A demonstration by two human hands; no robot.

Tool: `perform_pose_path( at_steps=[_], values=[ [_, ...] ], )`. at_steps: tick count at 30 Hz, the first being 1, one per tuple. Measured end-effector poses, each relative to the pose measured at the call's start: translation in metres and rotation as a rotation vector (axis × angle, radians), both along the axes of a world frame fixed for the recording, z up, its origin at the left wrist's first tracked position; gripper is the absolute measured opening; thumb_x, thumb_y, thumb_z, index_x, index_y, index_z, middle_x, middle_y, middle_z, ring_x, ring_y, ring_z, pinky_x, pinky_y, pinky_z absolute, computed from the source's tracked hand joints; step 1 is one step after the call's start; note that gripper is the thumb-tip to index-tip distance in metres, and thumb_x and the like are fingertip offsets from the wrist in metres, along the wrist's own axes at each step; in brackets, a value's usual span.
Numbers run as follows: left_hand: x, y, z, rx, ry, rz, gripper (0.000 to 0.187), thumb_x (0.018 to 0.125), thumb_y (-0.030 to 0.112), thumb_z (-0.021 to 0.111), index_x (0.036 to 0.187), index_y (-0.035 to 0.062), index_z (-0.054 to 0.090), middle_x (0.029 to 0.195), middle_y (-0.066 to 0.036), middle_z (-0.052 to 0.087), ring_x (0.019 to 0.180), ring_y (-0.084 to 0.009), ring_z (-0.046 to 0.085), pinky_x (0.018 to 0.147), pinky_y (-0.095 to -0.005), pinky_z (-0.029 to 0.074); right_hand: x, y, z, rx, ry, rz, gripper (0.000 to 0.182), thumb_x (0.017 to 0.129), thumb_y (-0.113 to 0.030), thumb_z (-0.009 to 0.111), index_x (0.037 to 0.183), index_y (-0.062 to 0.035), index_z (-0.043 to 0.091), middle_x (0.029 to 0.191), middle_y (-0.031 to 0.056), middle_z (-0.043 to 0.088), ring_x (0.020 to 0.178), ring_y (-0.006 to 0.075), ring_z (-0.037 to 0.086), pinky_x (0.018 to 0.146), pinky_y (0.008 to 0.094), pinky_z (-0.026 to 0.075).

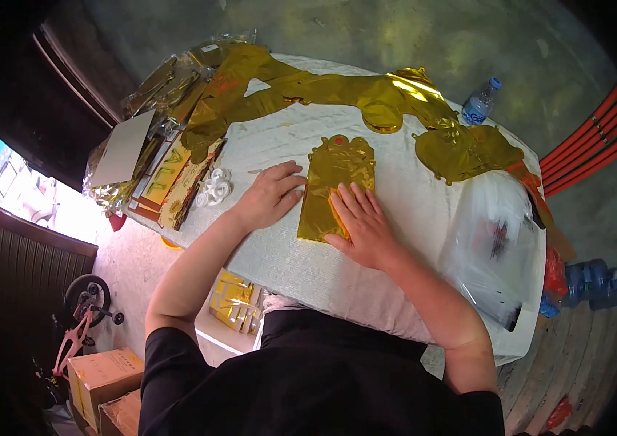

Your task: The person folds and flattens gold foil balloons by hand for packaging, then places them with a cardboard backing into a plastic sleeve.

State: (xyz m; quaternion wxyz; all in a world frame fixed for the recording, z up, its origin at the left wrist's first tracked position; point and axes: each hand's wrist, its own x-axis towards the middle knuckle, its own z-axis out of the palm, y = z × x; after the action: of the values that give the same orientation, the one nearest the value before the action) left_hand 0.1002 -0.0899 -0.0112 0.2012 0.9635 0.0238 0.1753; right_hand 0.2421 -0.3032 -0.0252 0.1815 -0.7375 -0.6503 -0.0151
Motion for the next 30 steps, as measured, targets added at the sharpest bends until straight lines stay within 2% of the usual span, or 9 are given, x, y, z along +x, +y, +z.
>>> perform_pose_path(
  at_steps=[2,12,15,17,23,26,30],
  values=[
    [0.003,0.001,-0.001,-0.060,-0.018,0.013,0.029,0.085,0.015,0.060,0.113,0.0080,0.062,0.125,-0.016,0.052,0.120,-0.0321,0.048,0.100,-0.0430,0.037,0.000,0.000,0.001,-0.021,-0.007,-0.001,0.073,0.087,-0.047,0.055,0.141,-0.0020,0.035,0.149,0.0188,0.029,0.139,0.0357,0.024,0.114,0.0475,0.016],
    [0.015,0.013,-0.012,-0.035,-0.108,-0.024,0.026,0.081,0.012,0.061,0.107,0.0058,0.065,0.122,-0.017,0.053,0.114,-0.0326,0.051,0.096,-0.0413,0.041,0.000,0.000,0.004,-0.051,-0.005,0.004,0.073,0.087,-0.046,0.053,0.142,-0.0020,0.034,0.150,0.0190,0.027,0.140,0.0355,0.021,0.114,0.0470,0.014],
    [0.023,0.015,-0.012,-0.141,-0.086,-0.045,0.025,0.082,0.008,0.061,0.106,0.0032,0.064,0.120,-0.019,0.054,0.111,-0.0330,0.052,0.090,-0.0380,0.045,0.000,0.001,0.005,-0.064,0.001,-0.001,0.073,0.087,-0.047,0.053,0.142,-0.0021,0.034,0.150,0.0191,0.027,0.140,0.0356,0.021,0.114,0.0471,0.014],
    [0.027,0.008,-0.012,-0.394,-0.067,0.089,0.022,0.078,0.011,0.067,0.097,0.0018,0.064,0.113,-0.017,0.055,0.105,-0.0322,0.053,0.087,-0.0368,0.046,-0.001,-0.001,0.004,-0.076,0.011,-0.003,0.073,0.087,-0.047,0.052,0.142,-0.0020,0.034,0.150,0.0193,0.027,0.140,0.0358,0.021,0.114,0.0472,0.014],
    [0.035,-0.002,-0.012,-0.233,-0.075,0.227,0.031,0.068,0.014,0.076,0.091,0.0034,0.058,0.104,-0.014,0.055,0.102,-0.0321,0.051,0.087,-0.0367,0.044,0.001,0.001,0.004,-0.034,-0.023,0.015,0.072,0.088,-0.047,0.052,0.141,-0.0018,0.035,0.148,0.0200,0.029,0.139,0.0365,0.024,0.114,0.0476,0.015],
    [0.037,-0.006,-0.015,-0.234,-0.205,0.279,0.033,0.066,0.015,0.076,0.091,0.0037,0.057,0.097,-0.015,0.055,0.099,-0.0342,0.051,0.086,-0.0396,0.043,0.001,-0.002,0.003,-0.035,-0.015,0.021,0.072,0.087,-0.047,0.052,0.140,-0.0019,0.036,0.148,0.0201,0.031,0.138,0.0369,0.024,0.114,0.0478,0.015],
    [0.035,-0.010,-0.010,-0.209,-0.189,0.333,0.035,0.066,0.014,0.075,0.094,0.0040,0.057,0.097,-0.015,0.055,0.099,-0.0343,0.051,0.087,-0.0404,0.043,0.001,0.001,0.003,-0.036,-0.022,0.022,0.071,0.087,-0.047,0.052,0.140,-0.0020,0.036,0.148,0.0201,0.030,0.138,0.0373,0.024,0.114,0.0484,0.015]
  ],
)
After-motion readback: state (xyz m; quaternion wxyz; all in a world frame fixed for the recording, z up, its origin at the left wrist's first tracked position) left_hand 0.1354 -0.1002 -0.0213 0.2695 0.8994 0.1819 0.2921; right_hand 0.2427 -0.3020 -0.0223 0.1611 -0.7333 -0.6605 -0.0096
